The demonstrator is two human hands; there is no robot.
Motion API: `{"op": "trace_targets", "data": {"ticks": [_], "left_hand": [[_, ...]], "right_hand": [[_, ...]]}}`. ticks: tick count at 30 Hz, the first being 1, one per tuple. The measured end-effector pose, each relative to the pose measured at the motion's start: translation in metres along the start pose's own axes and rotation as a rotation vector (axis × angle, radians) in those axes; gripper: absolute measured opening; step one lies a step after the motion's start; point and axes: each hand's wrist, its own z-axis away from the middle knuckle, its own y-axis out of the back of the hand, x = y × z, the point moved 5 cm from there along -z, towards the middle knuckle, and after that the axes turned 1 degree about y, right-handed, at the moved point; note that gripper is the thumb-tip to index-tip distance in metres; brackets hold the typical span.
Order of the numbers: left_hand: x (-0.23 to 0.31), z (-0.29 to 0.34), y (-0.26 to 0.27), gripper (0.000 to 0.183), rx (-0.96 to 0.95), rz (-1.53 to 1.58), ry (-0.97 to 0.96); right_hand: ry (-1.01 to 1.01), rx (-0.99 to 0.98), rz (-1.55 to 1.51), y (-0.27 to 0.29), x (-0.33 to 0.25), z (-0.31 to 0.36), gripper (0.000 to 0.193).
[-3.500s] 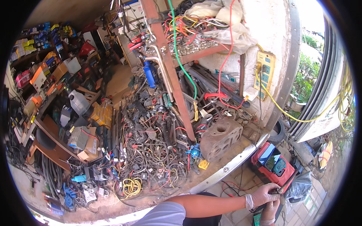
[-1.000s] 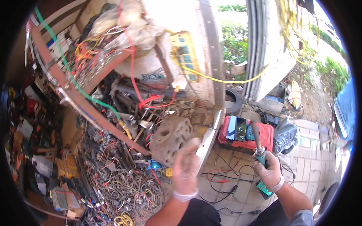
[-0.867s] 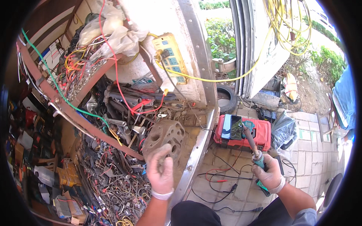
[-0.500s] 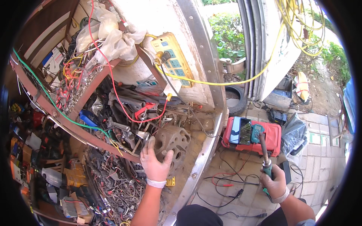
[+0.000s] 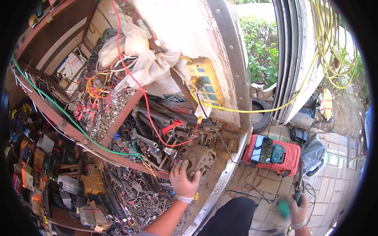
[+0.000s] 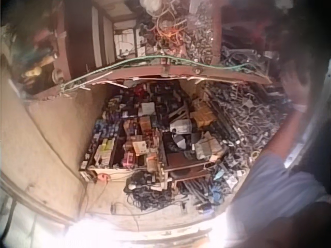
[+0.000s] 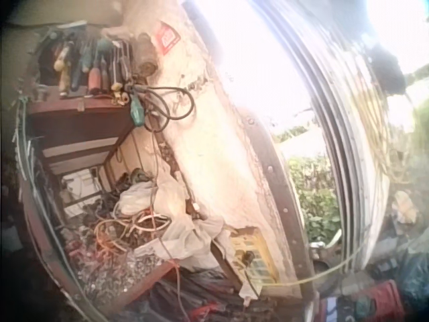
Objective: The person organizes a bundle of yellow and black cables, then uses a soldering iron to work on a green circuit board. They repeatedly dip the soldering iron tip into a small container and apply solder to the board while seated on a low stool.
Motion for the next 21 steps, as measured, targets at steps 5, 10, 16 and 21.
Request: {"op": "trace_targets", "data": {"ticks": [5, 10, 16, 21], "left_hand": [[-0.004, 0.001, -0.001, 0.057, -0.015, 0.008, -0.001], [-0.008, 0.002, 0.0, 0.057, -0.026, 0.048, 0.012], [-0.013, -0.001, 0.009, 0.061, -0.024, 0.174, 0.049], [-0.041, 0.007, 0.047, 0.037, 0.0, 0.864, -0.031]], "right_hand": [[0.094, 0.068, 0.022, -0.006, -0.019, 0.026, 0.014], [0.188, -0.003, -0.02, -0.044, -0.061, 0.043, 0.018], [0.196, -0.032, -0.135, -0.122, -0.12, 0.061, 0.021], [0.465, -0.152, -0.117, -0.207, -0.158, 0.059, 0.019]]}}
